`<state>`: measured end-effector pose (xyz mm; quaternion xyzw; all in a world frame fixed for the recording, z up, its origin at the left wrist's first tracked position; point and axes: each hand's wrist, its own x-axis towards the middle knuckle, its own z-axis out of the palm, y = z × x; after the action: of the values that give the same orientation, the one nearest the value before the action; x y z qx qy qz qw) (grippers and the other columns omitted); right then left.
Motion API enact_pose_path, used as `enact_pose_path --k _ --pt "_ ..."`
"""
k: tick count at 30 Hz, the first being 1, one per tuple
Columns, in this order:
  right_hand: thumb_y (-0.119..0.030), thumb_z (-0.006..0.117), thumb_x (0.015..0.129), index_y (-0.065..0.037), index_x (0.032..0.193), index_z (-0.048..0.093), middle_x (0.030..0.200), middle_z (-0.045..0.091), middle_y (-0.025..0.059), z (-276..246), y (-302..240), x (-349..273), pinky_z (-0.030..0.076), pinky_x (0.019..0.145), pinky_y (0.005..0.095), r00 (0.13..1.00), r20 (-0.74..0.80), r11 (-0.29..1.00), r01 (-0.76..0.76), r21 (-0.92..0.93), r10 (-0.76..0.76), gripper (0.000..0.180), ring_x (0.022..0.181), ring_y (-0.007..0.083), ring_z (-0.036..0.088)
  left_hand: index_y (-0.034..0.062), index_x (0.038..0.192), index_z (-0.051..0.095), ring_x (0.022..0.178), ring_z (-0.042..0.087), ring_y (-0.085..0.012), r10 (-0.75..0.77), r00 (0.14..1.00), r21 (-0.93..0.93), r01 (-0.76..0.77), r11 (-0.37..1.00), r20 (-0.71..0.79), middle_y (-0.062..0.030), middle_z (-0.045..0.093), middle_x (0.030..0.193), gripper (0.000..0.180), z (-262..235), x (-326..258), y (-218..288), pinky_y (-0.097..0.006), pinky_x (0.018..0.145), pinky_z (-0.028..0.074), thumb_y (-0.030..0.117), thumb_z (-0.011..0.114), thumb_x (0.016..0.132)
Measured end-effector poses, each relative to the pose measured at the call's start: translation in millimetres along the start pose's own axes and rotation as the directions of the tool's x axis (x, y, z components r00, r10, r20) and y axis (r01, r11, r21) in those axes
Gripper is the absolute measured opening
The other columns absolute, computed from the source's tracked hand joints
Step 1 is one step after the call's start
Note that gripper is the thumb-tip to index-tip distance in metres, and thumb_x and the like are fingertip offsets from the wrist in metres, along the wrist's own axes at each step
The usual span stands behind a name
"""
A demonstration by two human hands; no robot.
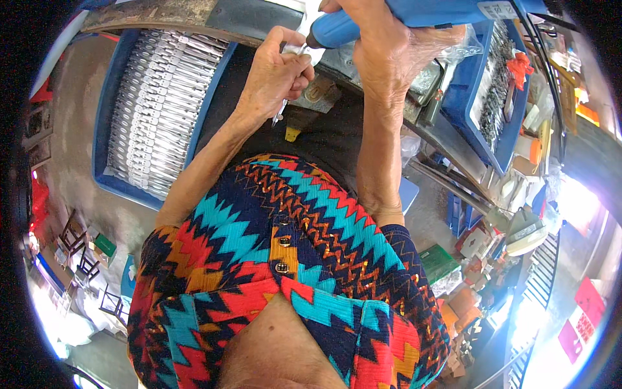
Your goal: The person fastens plastic components using an electric screwdriver, works on the pieces with a manual screwdriver, and places the assembled parts into a blue tray.
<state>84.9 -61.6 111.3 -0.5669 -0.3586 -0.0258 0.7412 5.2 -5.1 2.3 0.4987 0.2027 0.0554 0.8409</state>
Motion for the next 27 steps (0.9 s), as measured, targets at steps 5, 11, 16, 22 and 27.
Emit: enact_pose_path --k 5,11,16,22,27 --pt "-0.006 0.061 0.072 0.004 0.073 0.054 0.058 0.053 0.0073 3.5 6.8 0.6 0.038 0.043 0.0217 0.997 0.021 0.997 0.076 -0.006 -0.075 0.012 0.046 0.0122 0.048 0.0071 0.104 0.036 0.047 0.039 -0.0049 -0.018 1.0 0.018 0.018 1.0 -0.023 -0.0066 0.052 0.064 0.022 -0.4 -0.6 1.5 -0.019 0.037 0.027 0.004 0.049 0.086" --pt "-0.002 0.059 0.071 0.004 0.073 0.057 0.056 0.053 0.0061 12.5 3.0 -6.7 0.038 0.042 0.0215 0.995 -0.044 0.995 0.091 -0.042 -0.093 0.007 0.045 0.0112 0.049 0.0086 0.106 0.034 0.046 0.039 -0.0044 -0.01 0.997 0.031 0.013 0.999 -0.071 -0.0053 0.052 0.064 0.027 6.0 -3.4 3.5 -0.019 0.038 0.028 0.004 0.05 0.085" --pt "-0.003 0.061 0.065 0.0 0.061 0.058 0.05 0.054 0.0023 28.2 -8.1 -3.2 0.04 0.041 0.0219 0.994 -0.056 0.795 0.045 -0.605 -0.099 0.006 0.042 0.0097 0.05 0.009 0.111 0.031 0.046 0.039 -0.0043 -0.006 0.998 -0.048 0.004 0.999 -0.058 -0.0059 0.051 0.064 0.033 -0.4 -0.8 -4.2 -0.018 0.038 0.027 0.002 0.048 0.084" --pt "0.001 0.064 0.06 -0.001 0.058 0.058 0.05 0.055 0.0024 17.5 -13.8 2.5 0.041 0.043 0.0237 0.986 -0.055 0.727 0.081 -0.681 -0.16 0.007 0.044 0.0097 0.051 0.008 0.113 0.03 0.044 0.037 -0.0045 0.035 0.999 -0.032 -0.036 0.999 -0.015 -0.0079 0.051 0.064 0.034 4.2 2.2 2.1 -0.019 0.037 0.027 0.001 0.048 0.084" --pt "0.001 0.065 0.06 -0.001 0.063 0.059 0.053 0.055 0.0031 24.9 -14.4 -5.5 0.042 0.043 0.0243 0.978 -0.198 0.859 -0.155 -0.487 0.064 0.008 0.046 0.011 0.053 0.008 0.114 0.029 0.044 0.038 -0.0048 0.019 1.0 -0.063 -0.02 0.998 -0.015 -0.0087 0.051 0.064 0.034 0.2 1.6 -1.7 -0.019 0.038 0.026 0.001 0.046 0.085"
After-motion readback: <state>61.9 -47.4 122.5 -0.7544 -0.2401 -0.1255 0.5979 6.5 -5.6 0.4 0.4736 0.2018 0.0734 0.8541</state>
